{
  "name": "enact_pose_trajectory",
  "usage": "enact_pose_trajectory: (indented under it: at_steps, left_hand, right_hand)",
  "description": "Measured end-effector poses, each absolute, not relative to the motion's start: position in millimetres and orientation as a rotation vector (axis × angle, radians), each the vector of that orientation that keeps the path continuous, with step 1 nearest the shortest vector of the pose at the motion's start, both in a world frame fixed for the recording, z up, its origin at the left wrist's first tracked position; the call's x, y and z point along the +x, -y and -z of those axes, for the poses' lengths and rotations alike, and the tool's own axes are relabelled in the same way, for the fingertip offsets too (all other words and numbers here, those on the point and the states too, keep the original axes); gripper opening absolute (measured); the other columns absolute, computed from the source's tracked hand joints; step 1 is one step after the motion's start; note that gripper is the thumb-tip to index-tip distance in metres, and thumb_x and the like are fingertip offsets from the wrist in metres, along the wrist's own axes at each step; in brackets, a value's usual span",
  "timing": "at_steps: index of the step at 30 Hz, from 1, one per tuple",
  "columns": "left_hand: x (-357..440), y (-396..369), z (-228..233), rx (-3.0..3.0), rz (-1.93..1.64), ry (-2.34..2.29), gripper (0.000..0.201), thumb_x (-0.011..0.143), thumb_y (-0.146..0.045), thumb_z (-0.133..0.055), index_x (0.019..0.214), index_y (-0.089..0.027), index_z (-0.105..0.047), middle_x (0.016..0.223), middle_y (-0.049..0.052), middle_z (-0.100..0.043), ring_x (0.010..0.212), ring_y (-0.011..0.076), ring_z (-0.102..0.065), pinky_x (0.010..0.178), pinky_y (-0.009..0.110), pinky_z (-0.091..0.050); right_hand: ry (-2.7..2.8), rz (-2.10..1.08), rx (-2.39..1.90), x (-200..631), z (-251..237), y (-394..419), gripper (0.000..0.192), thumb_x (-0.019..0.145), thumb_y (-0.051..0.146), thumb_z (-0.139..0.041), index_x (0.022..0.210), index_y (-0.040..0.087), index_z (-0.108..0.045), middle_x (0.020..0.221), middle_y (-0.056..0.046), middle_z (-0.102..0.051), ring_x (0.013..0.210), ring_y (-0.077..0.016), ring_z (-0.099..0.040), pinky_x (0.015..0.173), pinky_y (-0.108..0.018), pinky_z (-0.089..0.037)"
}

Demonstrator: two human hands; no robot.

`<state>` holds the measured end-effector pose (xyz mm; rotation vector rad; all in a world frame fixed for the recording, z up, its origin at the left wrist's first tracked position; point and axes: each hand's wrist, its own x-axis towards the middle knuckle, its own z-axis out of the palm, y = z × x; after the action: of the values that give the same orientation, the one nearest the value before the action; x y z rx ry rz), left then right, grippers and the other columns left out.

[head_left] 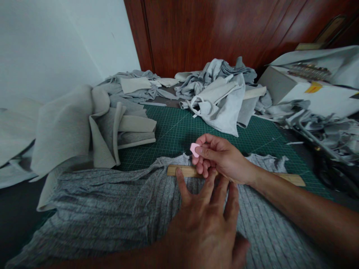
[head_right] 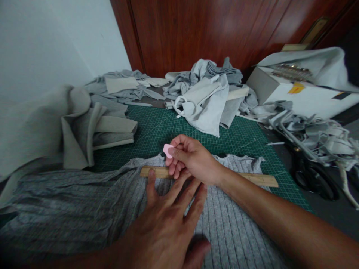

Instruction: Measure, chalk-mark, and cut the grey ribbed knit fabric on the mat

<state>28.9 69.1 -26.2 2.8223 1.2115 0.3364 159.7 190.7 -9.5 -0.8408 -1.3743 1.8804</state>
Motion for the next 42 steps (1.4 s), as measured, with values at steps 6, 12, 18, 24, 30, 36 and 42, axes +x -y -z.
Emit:
enact_pose_trajectory:
  at_steps: [6,12,18,24,30,36,42]
  left_hand:
    - [8.6,-79.2,8.2,2.828,-0.423,-1.322,0.049,0.095,-0.013,-0.041,0.139,-0.004,-0.062,0.138,0.023,-0.065,0.13,0.0378,-0.058,0.107,0.067,-0.052]
    - [-20.2,-87.8,-2.3,2.702,-0.408,-1.511,0.045,0.096,-0.016,-0.049,0.138,-0.012,-0.067,0.131,0.015,-0.068,0.124,0.0328,-0.06,0.106,0.054,-0.056]
    - [-37.6,-80.7,1.5,2.681,-0.312,-1.553,0.05,0.101,-0.029,-0.052,0.15,-0.025,-0.06,0.162,0.016,-0.05,0.151,0.0393,-0.044,0.116,0.064,-0.044]
    - [-45.1,-74.7,11.7,2.65,-0.31,-1.615,0.062,0.1,-0.042,-0.059,0.16,-0.033,-0.048,0.171,0.022,-0.032,0.157,0.0451,-0.035,0.115,0.068,-0.041]
    - [-45.7,-72.2,12.2,2.617,-0.35,-1.66,0.069,0.095,-0.045,-0.065,0.161,-0.04,-0.045,0.173,0.018,-0.03,0.156,0.0499,-0.033,0.117,0.073,-0.036]
    - [-44.6,-72.4,12.0,2.582,-0.356,-1.66,0.069,0.093,-0.046,-0.069,0.159,-0.039,-0.048,0.175,0.017,-0.026,0.157,0.052,-0.029,0.117,0.075,-0.034]
    - [-44.7,-71.0,9.7,2.547,-0.329,-1.66,0.07,0.093,-0.047,-0.068,0.159,-0.04,-0.047,0.173,0.019,-0.028,0.159,0.0512,-0.024,0.12,0.074,-0.029]
  right_hand:
    - [1.244,-1.799,-0.778,162.1,15.8,-193.2,0.035,0.089,0.04,-0.085,0.095,0.021,-0.056,0.082,0.001,-0.077,0.068,-0.0128,-0.076,0.062,-0.024,-0.062]
    - [1.243,-1.73,-0.753,161.0,17.1,-192.1,0.035,0.089,0.041,-0.085,0.092,0.021,-0.056,0.078,0.001,-0.077,0.063,-0.0118,-0.074,0.058,-0.023,-0.061]
    - [1.363,-1.629,-0.829,158.8,18.2,-187.6,0.035,0.086,0.045,-0.086,0.09,0.02,-0.061,0.074,0.002,-0.072,0.053,-0.0092,-0.065,0.044,-0.02,-0.048]
    - [1.525,-1.501,-0.924,154.2,16.4,-181.8,0.032,0.085,0.045,-0.086,0.087,0.017,-0.069,0.067,0.005,-0.062,0.05,-0.0061,-0.05,0.044,-0.02,-0.035]
    - [1.721,-1.306,-0.964,152.8,22.0,-177.2,0.027,0.093,0.043,-0.076,0.087,0.018,-0.07,0.071,0.004,-0.059,0.056,-0.009,-0.046,0.048,-0.024,-0.036]
    - [2.038,-1.022,-1.03,145.0,11.3,-181.4,0.022,0.099,0.034,-0.067,0.085,0.017,-0.069,0.071,0.002,-0.062,0.062,-0.0116,-0.052,0.056,-0.026,-0.039]
    - [2.176,-0.915,-0.935,127.1,6.2,-186.7,0.019,0.099,0.026,-0.063,0.085,0.016,-0.072,0.07,0.001,-0.065,0.061,-0.0118,-0.054,0.058,-0.027,-0.04]
